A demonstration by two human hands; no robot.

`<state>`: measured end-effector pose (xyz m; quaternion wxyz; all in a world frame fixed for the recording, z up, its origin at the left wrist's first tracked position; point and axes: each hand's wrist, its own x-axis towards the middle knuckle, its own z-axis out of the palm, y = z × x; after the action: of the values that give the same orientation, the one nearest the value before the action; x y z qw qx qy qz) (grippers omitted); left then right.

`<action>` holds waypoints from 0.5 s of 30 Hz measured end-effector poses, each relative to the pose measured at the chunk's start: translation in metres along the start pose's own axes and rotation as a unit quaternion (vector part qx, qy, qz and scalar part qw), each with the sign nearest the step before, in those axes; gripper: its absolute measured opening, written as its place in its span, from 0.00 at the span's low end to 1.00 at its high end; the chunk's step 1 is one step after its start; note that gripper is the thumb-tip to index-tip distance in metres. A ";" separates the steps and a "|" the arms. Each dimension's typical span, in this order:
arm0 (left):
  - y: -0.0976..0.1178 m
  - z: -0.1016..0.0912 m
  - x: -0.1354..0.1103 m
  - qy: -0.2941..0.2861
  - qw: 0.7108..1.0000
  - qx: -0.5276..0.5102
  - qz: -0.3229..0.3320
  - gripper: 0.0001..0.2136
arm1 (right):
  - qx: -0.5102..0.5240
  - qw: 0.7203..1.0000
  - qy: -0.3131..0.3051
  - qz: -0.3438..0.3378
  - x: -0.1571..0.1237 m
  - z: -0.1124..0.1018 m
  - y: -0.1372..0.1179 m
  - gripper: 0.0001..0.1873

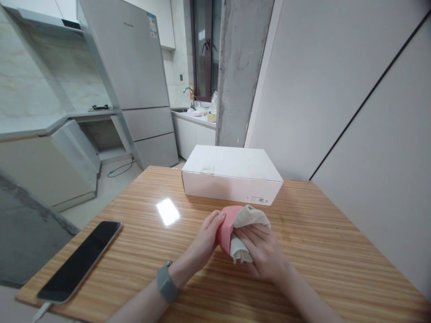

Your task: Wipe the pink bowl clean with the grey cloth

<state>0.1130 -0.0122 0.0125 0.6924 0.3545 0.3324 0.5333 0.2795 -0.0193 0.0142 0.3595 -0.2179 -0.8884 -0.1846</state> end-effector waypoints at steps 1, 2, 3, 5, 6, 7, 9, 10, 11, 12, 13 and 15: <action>-0.002 0.000 0.000 -0.016 1.000 -0.026 -0.006 0.13 | -0.008 1.000 0.002 -0.002 -0.002 -0.001 0.002 0.22; -0.003 0.000 0.000 -0.029 0.999 -0.045 -0.012 0.11 | -0.013 1.000 0.005 -0.006 -0.003 -0.003 0.004 0.22; -0.003 -0.001 0.000 -0.040 0.997 -0.058 -0.020 0.11 | -0.014 1.000 0.008 -0.012 -0.004 -0.003 0.005 0.22; -0.003 -0.002 0.001 -0.064 0.994 -0.071 -0.046 0.14 | -0.004 0.999 0.018 -0.028 -0.004 -0.003 0.005 0.22; -0.002 -0.003 0.001 -0.076 0.992 -0.073 -0.064 0.16 | 0.007 0.999 0.021 -0.037 -0.003 -0.003 0.003 0.22; 0.000 -0.004 0.001 -0.090 0.990 -0.073 -0.083 0.19 | 0.019 0.998 0.022 -0.048 -0.002 -0.001 0.001 0.22; 0.005 -0.007 0.002 -0.114 0.984 -0.059 -0.123 0.25 | 0.039 0.996 0.022 -0.074 0.002 0.002 -0.005 0.21; 0.007 -0.008 0.002 -0.123 0.982 -0.039 -0.139 0.26 | 0.045 0.995 0.022 -0.087 0.003 0.003 -0.008 0.20; 0.010 -0.009 0.002 -0.129 0.980 -0.009 -0.149 0.26 | 0.050 0.994 0.024 -0.099 0.004 0.004 -0.011 0.20; 0.012 -0.009 0.002 -0.136 0.980 0.034 -0.145 0.26 | 0.054 0.993 0.026 -0.107 0.005 0.005 -0.012 0.20; 0.015 -0.009 0.002 -0.143 0.978 0.082 -0.127 0.25 | 0.056 0.992 0.027 -0.111 0.004 0.006 -0.014 0.20; 0.019 -0.009 0.002 -0.156 0.972 0.162 -0.070 0.21 | 0.057 0.992 0.024 -0.114 0.002 0.007 -0.013 0.20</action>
<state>0.0965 -0.0058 0.0240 0.7048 0.5166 0.3258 0.3608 0.2672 -0.0265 0.0088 0.3692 -0.0898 -0.9076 -0.1789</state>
